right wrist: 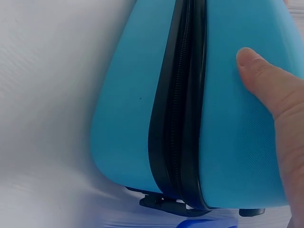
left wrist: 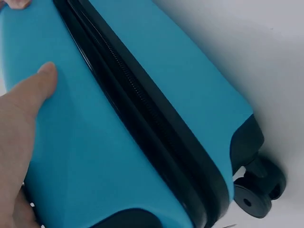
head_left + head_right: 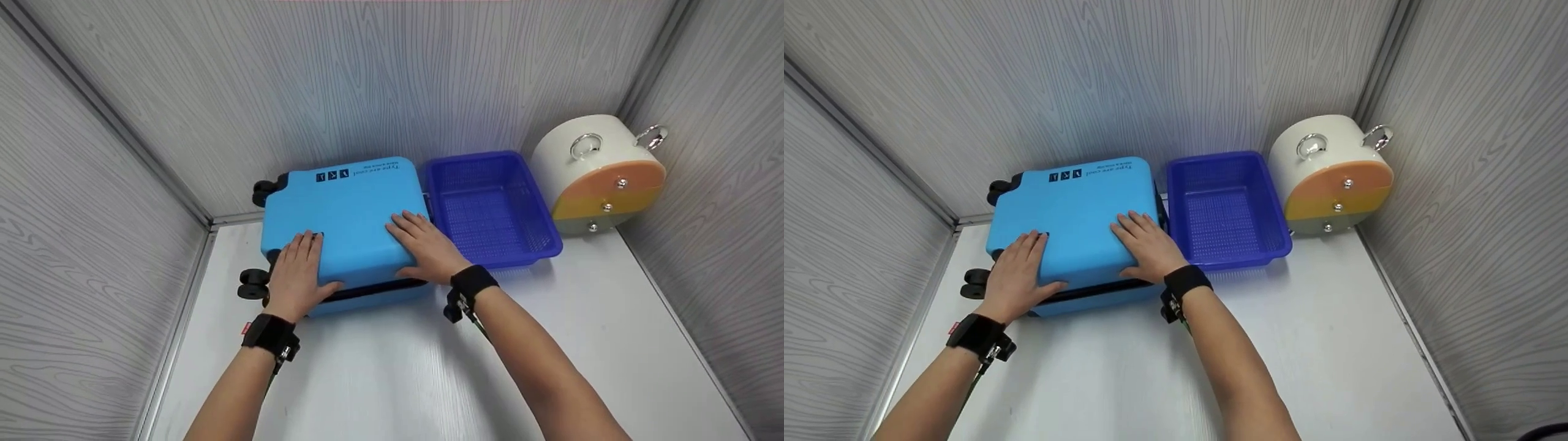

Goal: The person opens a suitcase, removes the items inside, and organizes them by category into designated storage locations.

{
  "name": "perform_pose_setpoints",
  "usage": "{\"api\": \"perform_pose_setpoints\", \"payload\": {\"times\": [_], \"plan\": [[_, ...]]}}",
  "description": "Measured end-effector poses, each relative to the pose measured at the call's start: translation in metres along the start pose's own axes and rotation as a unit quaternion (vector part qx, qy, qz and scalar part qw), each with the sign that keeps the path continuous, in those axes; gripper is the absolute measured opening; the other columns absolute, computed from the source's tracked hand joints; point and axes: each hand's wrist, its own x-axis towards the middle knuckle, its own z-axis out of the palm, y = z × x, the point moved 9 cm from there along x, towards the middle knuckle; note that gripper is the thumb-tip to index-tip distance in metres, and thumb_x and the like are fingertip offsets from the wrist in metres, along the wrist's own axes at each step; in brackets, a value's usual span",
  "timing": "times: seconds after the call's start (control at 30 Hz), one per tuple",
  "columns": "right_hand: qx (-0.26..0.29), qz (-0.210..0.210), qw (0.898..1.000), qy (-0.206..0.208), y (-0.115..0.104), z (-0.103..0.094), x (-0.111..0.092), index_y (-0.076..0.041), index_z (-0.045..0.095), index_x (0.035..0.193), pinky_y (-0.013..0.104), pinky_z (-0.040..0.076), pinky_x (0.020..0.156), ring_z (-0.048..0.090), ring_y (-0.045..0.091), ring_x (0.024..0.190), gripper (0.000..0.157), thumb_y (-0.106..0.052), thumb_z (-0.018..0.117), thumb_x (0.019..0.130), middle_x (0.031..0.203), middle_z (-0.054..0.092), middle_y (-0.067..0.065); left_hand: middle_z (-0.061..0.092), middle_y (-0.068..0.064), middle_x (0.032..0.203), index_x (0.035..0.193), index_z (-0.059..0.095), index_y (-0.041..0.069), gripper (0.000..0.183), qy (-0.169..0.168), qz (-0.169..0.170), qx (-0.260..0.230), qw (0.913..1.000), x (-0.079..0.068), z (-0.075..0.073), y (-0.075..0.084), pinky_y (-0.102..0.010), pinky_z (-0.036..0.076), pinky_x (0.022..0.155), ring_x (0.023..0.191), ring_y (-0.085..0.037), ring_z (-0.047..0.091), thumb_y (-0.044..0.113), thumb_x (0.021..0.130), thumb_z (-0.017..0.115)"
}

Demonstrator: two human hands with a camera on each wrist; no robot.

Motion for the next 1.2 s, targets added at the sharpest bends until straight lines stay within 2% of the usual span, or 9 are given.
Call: {"api": "perform_pose_setpoints", "payload": {"times": [0.27, 0.5, 0.67, 0.87, 1.0, 1.2], "plan": [[-0.022, -0.008, 1.000, -0.008, 0.005, -0.001, 0.001, -0.012, 0.024, 0.164, 0.049, 0.010, 0.124, 0.013, 0.034, 0.155, 0.098, -0.047, 0.078, 0.090, 0.168, 0.022, 0.013, 0.028, -0.025, 0.163, 0.160, 0.027, 0.000, 0.105, -0.019, -0.039, 0.004, 0.9991, -0.003, -0.003, 0.010, -0.055, 0.023, 0.120, 0.150, -0.041, 0.025, 0.060, 0.088, 0.073], [-0.062, 0.006, 0.998, -0.016, 0.012, 0.000, 0.004, -0.015, 0.024, 0.164, 0.046, 0.012, 0.125, 0.015, 0.031, 0.155, 0.097, -0.044, 0.079, 0.089, 0.168, 0.022, 0.010, 0.032, -0.028, 0.160, 0.158, 0.030, -0.004, 0.102, -0.022, -0.060, 0.031, 0.9975, -0.003, -0.006, 0.022, -0.055, 0.028, 0.117, 0.147, -0.043, 0.030, 0.060, 0.090, 0.071], [-0.092, 0.013, 0.995, -0.027, 0.017, -0.002, 0.008, -0.016, 0.024, 0.164, 0.046, 0.017, 0.124, 0.017, 0.029, 0.155, 0.098, -0.045, 0.080, 0.089, 0.168, 0.023, 0.009, 0.039, -0.030, 0.155, 0.155, 0.036, -0.006, 0.103, 0.001, -0.071, 0.060, 0.9957, -0.001, -0.011, 0.032, -0.055, 0.034, 0.114, 0.142, -0.045, 0.037, 0.061, 0.087, 0.074], [-0.156, 0.014, 0.987, -0.021, 0.018, -0.010, 0.013, -0.012, 0.031, 0.162, 0.046, 0.031, 0.119, 0.029, 0.030, 0.151, 0.098, -0.043, 0.083, 0.085, 0.164, 0.033, 0.013, 0.046, -0.032, 0.148, 0.150, 0.041, -0.009, 0.103, 0.025, -0.078, 0.107, 0.9909, 0.002, -0.016, 0.047, -0.053, 0.042, 0.107, 0.134, -0.045, 0.046, 0.064, 0.086, 0.074], [-0.179, 0.025, 0.983, -0.018, 0.017, -0.012, 0.017, -0.008, 0.035, 0.160, 0.046, 0.036, 0.116, 0.036, 0.031, 0.148, 0.095, -0.037, 0.085, 0.085, 0.161, 0.037, 0.015, 0.047, -0.032, 0.147, 0.150, 0.042, -0.010, 0.102, 0.012, -0.086, 0.136, 0.9869, 0.004, -0.016, 0.055, -0.051, 0.045, 0.104, 0.131, -0.045, 0.049, 0.066, 0.088, 0.070], [-0.195, 0.048, 0.979, -0.021, 0.018, -0.011, 0.022, -0.007, 0.035, 0.160, 0.043, 0.037, 0.115, 0.037, 0.030, 0.147, 0.091, -0.032, 0.084, 0.087, 0.161, 0.038, 0.015, 0.048, -0.033, 0.146, 0.150, 0.041, -0.011, 0.101, -0.024, -0.101, 0.167, 0.9804, 0.006, -0.015, 0.063, -0.048, 0.048, 0.102, 0.130, -0.044, 0.051, 0.067, 0.091, 0.066]]}}
